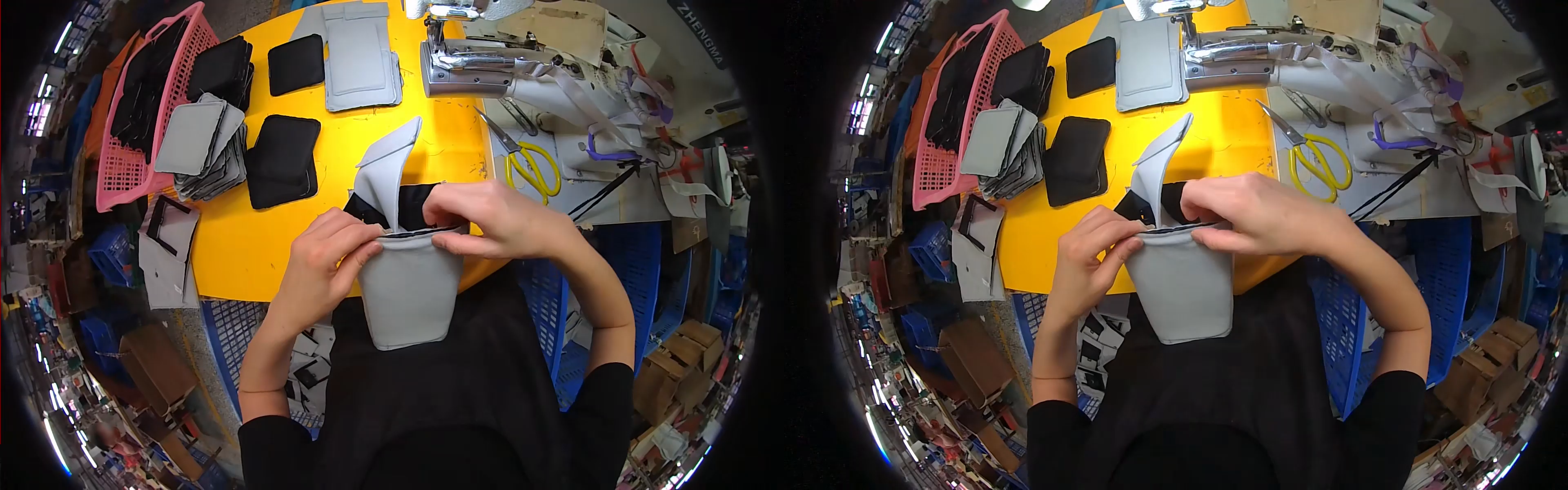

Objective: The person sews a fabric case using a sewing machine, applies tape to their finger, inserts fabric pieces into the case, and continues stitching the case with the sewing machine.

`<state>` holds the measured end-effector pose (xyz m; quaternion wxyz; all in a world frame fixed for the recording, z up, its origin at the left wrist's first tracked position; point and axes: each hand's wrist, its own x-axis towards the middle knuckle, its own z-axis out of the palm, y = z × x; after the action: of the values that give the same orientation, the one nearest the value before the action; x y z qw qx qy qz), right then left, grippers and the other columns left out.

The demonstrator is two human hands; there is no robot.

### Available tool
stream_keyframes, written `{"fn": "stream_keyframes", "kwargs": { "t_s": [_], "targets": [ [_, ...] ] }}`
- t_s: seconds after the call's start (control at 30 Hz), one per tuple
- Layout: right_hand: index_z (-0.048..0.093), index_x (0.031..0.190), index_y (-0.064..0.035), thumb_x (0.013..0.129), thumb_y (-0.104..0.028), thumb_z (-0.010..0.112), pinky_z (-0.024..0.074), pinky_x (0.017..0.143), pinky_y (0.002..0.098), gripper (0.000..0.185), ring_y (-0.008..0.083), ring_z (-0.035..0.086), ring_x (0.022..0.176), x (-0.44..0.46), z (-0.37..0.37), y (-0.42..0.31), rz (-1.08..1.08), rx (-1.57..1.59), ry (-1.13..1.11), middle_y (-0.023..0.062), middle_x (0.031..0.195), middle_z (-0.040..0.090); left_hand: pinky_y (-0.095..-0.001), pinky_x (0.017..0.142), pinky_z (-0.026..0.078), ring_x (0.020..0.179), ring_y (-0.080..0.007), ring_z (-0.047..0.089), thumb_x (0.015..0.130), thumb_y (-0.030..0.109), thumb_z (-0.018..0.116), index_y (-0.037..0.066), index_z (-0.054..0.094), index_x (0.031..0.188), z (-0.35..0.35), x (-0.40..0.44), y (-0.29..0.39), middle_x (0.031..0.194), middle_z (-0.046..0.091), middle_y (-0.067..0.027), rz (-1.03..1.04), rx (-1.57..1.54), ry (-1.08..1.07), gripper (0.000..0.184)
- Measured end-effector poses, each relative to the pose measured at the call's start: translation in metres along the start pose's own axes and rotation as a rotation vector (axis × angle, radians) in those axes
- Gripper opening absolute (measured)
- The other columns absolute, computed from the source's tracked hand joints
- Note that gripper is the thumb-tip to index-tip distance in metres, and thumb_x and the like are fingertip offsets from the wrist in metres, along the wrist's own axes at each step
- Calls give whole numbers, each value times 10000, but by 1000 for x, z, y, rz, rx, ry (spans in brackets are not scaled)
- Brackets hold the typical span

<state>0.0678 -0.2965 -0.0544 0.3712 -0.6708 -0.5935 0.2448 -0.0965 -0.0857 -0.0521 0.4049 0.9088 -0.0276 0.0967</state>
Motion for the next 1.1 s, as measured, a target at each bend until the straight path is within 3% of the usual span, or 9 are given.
{"fn": "stream_keyframes", "kwargs": {
  "t_s": [0.2,0.37,0.47,0.6,0.63,0.73,0.83,1.0,1.1],
  "targets": [
    [597,840,-8,907,-192,647,467,599,371,203,317,593,695,16,-5,19,-102,-236,-202,111,783,613,-361,760,468,803,-279,586,847,137,689,4,665,899,9,6,-23,823,625,-108,59,133,-51,145],
    [620,772,-6,895,-181,666,427,545,323,219,209,554,590,19,6,52,-23,136,-242,68,656,562,-360,783,455,821,-268,574,864,172,678,17,653,903,20,14,-45,835,629,-101,99,192,-36,161],
    [628,745,-8,900,-176,668,403,528,285,232,122,519,560,11,14,70,94,266,-188,29,607,533,-336,770,452,824,-219,571,904,185,654,26,628,888,32,20,-64,818,618,-84,-56,-131,-58,162],
    [634,757,-12,904,-185,670,363,524,242,230,33,454,578,0,16,86,156,484,-61,-42,618,532,-293,771,429,849,-129,537,934,194,630,13,598,874,36,38,-86,833,583,-34,-107,-468,-224,193],
    [633,752,-11,909,-178,663,364,529,235,232,26,451,587,-1,15,88,212,556,-8,-54,631,535,-293,771,429,849,-129,537,934,194,630,13,598,874,33,52,-89,833,583,-34,-81,-459,-206,193],
    [633,742,-8,921,-165,650,365,540,220,238,12,444,606,-1,13,82,325,706,103,-78,655,542,-266,764,417,842,-94,497,955,196,604,27,586,863,16,102,-102,846,553,5,-89,-463,-468,194],
    [626,717,-22,926,-125,632,354,553,212,233,13,440,620,12,2,51,310,779,473,-76,658,529,-243,723,403,783,-80,459,960,210,596,48,557,829,-4,158,-101,796,522,17,9,-562,-515,212],
    [594,696,-20,933,-112,621,342,557,201,256,1,419,623,29,-17,19,171,507,691,-79,657,515,-252,741,410,812,-82,472,958,208,602,35,595,869,-44,213,-64,836,525,22,125,-426,-609,195],
    [565,680,-18,940,-109,614,328,558,192,280,-6,402,625,35,-19,12,197,450,757,-87,657,498,-247,738,419,811,-77,487,950,216,622,23,633,931,-47,217,-58,856,556,16,65,-412,-510,194]
  ]
}}
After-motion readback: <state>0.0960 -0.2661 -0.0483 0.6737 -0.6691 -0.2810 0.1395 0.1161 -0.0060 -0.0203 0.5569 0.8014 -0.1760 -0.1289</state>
